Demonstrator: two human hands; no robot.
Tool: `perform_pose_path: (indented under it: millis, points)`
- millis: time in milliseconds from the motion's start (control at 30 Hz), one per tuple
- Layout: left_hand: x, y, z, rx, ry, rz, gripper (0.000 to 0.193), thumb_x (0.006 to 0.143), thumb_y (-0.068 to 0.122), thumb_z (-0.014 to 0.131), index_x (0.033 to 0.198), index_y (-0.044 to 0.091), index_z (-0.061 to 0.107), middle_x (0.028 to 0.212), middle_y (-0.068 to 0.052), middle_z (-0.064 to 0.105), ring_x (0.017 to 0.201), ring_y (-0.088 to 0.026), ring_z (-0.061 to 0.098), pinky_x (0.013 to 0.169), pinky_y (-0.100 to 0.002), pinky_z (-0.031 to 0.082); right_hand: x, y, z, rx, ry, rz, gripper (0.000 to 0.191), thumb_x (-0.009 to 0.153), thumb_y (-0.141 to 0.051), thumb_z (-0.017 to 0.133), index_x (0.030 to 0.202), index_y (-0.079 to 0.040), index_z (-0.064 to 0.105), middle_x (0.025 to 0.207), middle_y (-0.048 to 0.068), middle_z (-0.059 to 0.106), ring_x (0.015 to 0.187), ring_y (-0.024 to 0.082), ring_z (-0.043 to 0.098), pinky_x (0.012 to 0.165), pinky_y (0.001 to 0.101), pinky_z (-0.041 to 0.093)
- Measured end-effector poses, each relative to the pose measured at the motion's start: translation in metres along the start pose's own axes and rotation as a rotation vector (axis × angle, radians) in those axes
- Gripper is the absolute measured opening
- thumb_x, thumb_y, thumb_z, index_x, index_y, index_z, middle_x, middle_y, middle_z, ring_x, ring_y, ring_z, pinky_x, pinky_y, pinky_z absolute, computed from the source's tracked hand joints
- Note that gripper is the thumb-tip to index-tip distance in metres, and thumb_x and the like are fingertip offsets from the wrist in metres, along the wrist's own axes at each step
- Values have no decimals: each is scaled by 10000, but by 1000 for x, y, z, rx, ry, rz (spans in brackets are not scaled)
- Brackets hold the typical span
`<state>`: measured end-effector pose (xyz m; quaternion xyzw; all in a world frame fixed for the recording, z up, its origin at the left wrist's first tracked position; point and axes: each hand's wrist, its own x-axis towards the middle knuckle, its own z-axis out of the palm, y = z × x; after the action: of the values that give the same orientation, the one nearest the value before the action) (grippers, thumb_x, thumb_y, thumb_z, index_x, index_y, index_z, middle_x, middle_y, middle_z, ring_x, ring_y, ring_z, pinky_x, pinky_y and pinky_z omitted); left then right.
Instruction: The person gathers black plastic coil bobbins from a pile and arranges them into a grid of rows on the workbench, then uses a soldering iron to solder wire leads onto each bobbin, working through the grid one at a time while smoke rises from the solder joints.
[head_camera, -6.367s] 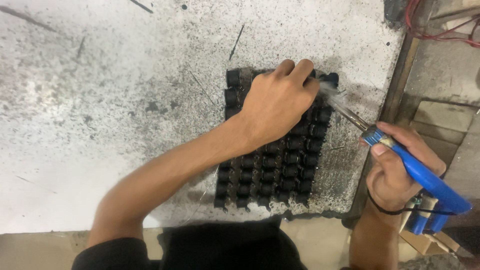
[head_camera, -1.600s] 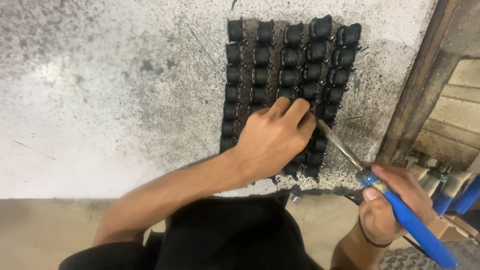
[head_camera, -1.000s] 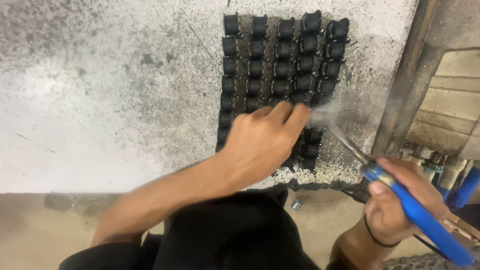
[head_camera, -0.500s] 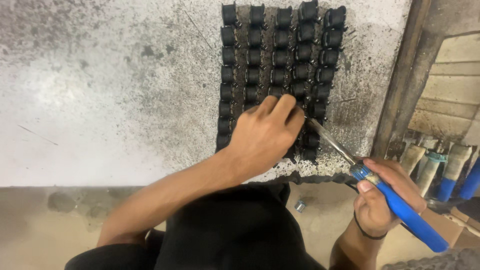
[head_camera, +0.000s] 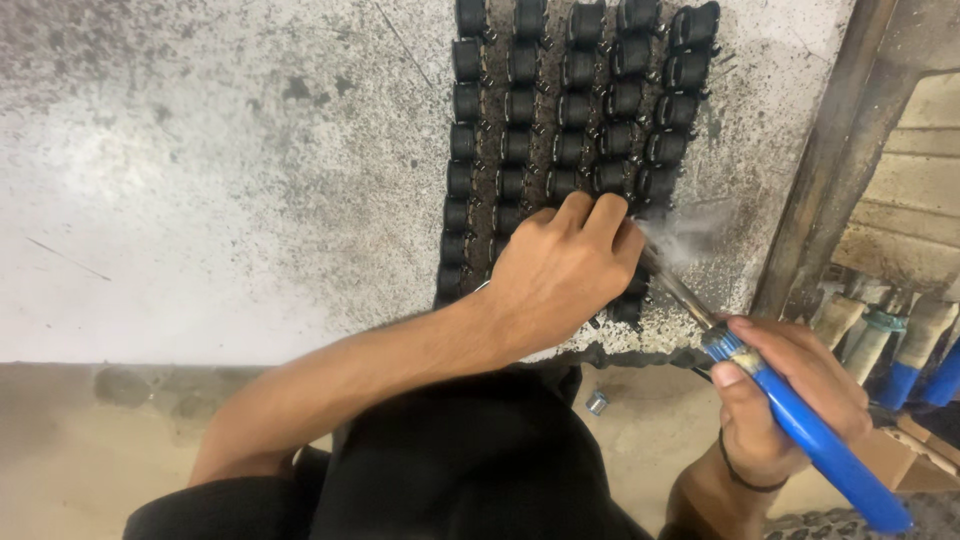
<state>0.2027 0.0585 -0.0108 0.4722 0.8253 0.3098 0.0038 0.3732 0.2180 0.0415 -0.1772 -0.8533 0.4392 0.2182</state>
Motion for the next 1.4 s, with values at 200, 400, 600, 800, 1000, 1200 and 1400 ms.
perform_pose_path:
  millis: [200,400,600,800,1000,1200,1400]
  points:
    - [7,1,-14,-58,17,-36,244,700,4,681,938,-22,636,953,-143,597,850,-270,664,570,-345,569,11,-21,-4,-85,-91,-26,353,929,-218,816,1120,65,727,989,197,731,923,256,744,852,266,577]
    - [-10,14,-79,-75,33,-104,223,839,20,709,1056,23,658,783,-54,592,684,-207,616,478,-373,506,12,-21,-5,-99,-97,-25,338,914,-198,810,1095,74,725,977,196,730,895,249,735,798,258,557]
    - [-20,12,-76,-67,144,-66,432,750,48,684,1179,18,644,1004,-102,563,888,-264,603,663,-362,560,-4,2,-11,161,103,-2,372,845,-166,764,1087,113,718,935,227,716,785,244,713,737,244,555]
    - [-29,11,-45,-56,24,-85,345,742,77,697,1070,-27,696,1014,-113,536,873,-237,610,614,-337,563,-36,26,-7,193,150,-32,363,810,-157,731,1018,137,690,917,265,708,787,298,729,719,283,586]
    - [-25,12,-23,-45,22,-49,281,707,92,701,965,-20,697,987,-107,549,880,-249,618,611,-337,564,-40,29,-5,118,150,-61,369,855,-189,754,1027,131,690,947,259,714,862,336,753,793,329,619]
    - [-20,12,-17,-23,-34,-21,228,683,69,710,891,-25,697,939,-104,557,859,-228,624,590,-308,565,-29,15,-6,-1,69,-53,409,879,-244,779,1039,125,705,951,254,717,843,314,742,772,305,595]
    - [-17,11,-20,-8,-3,-18,225,654,86,712,855,-13,694,921,-100,562,850,-241,633,574,-313,559,-21,0,-14,-37,-22,-20,398,916,-265,786,1058,98,706,983,241,726,874,281,752,791,279,595]
